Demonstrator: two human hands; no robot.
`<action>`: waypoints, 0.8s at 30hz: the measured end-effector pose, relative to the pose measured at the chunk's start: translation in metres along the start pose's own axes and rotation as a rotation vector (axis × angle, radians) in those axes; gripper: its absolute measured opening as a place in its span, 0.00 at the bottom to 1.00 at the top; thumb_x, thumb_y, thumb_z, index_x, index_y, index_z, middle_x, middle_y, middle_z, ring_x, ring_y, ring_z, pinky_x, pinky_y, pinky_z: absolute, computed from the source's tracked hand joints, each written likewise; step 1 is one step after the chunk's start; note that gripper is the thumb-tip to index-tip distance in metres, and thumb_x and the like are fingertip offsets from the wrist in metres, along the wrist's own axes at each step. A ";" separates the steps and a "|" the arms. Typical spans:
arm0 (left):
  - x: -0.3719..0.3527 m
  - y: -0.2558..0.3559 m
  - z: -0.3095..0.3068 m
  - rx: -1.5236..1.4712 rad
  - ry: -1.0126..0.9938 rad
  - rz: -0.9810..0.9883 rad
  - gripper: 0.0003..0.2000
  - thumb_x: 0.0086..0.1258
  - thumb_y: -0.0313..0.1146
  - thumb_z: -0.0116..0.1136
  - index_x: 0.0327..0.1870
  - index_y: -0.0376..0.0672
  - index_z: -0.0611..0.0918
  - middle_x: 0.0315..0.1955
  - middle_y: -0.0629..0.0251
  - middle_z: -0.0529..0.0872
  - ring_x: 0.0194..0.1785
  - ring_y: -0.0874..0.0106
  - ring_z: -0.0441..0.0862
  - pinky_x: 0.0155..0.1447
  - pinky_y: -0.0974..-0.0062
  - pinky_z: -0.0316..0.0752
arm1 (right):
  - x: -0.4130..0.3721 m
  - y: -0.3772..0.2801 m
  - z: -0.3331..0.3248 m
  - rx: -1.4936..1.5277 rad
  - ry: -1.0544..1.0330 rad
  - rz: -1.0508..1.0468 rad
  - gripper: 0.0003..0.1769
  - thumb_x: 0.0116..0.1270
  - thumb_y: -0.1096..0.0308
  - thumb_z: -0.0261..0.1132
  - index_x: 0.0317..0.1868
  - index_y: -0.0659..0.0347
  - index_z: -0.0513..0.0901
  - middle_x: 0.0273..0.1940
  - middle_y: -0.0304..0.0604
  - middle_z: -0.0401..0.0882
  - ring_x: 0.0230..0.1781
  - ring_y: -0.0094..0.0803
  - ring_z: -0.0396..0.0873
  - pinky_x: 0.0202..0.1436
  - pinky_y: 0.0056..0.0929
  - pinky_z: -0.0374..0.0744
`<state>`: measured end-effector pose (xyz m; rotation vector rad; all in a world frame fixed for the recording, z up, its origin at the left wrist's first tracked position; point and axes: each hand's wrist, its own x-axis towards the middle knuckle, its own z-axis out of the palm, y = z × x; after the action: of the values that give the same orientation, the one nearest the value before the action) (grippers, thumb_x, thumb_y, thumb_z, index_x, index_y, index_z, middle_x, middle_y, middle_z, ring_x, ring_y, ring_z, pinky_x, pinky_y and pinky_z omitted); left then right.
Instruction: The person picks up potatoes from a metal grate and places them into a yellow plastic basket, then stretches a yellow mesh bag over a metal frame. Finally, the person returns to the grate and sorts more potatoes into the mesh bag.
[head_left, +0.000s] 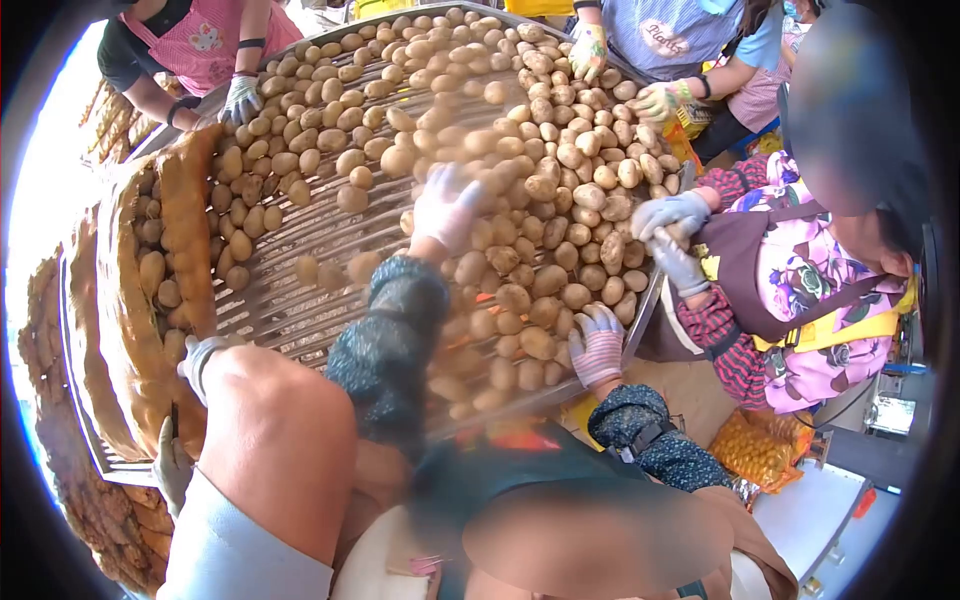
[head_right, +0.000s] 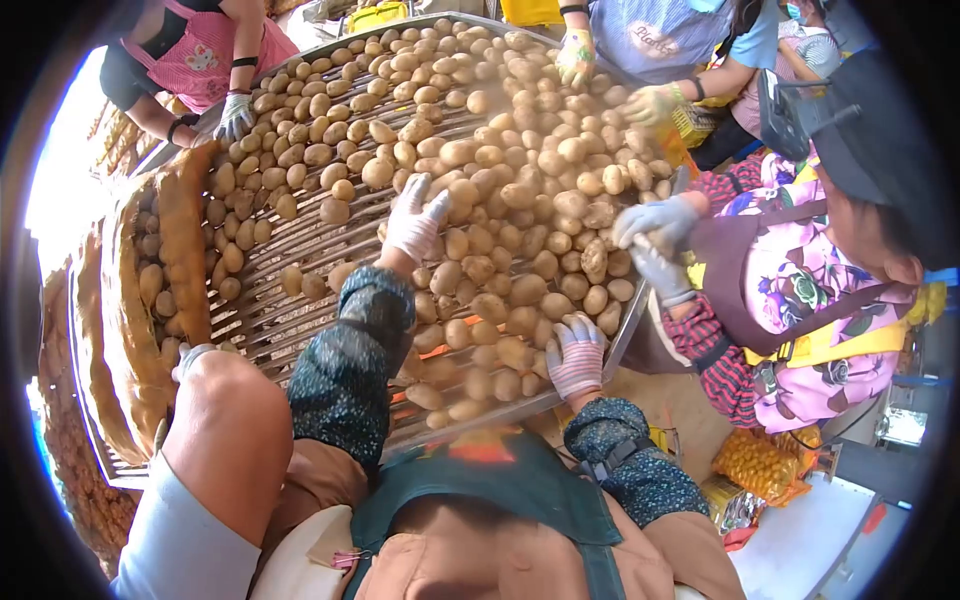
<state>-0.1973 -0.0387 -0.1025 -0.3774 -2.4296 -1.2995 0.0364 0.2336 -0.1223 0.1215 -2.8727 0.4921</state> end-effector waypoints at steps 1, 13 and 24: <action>-0.008 0.012 -0.007 0.051 0.025 -0.019 0.22 0.65 0.38 0.65 0.60 0.44 0.79 0.60 0.47 0.78 0.64 0.50 0.74 0.69 0.61 0.70 | 0.000 0.000 -0.001 0.011 0.010 -0.006 0.17 0.58 0.64 0.67 0.48 0.61 0.84 0.56 0.49 0.77 0.65 0.51 0.70 0.69 0.50 0.67; -0.241 0.039 -0.139 0.797 0.130 -0.899 0.35 0.73 0.51 0.56 0.74 0.36 0.66 0.69 0.42 0.70 0.72 0.45 0.66 0.75 0.51 0.60 | -0.020 0.033 -0.006 0.073 0.092 -0.094 0.15 0.58 0.65 0.69 0.46 0.60 0.83 0.52 0.48 0.80 0.60 0.51 0.73 0.66 0.50 0.71; -0.289 0.071 -0.086 0.563 0.338 -0.872 0.40 0.72 0.50 0.61 0.76 0.33 0.60 0.75 0.39 0.58 0.77 0.46 0.55 0.80 0.55 0.52 | -0.026 0.037 -0.008 0.097 0.062 -0.099 0.15 0.58 0.65 0.69 0.46 0.59 0.83 0.52 0.48 0.81 0.61 0.50 0.74 0.66 0.49 0.70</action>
<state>0.1068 -0.0912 -0.1298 1.0545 -2.5591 -0.7489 0.0589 0.2727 -0.1325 0.2582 -2.7668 0.6052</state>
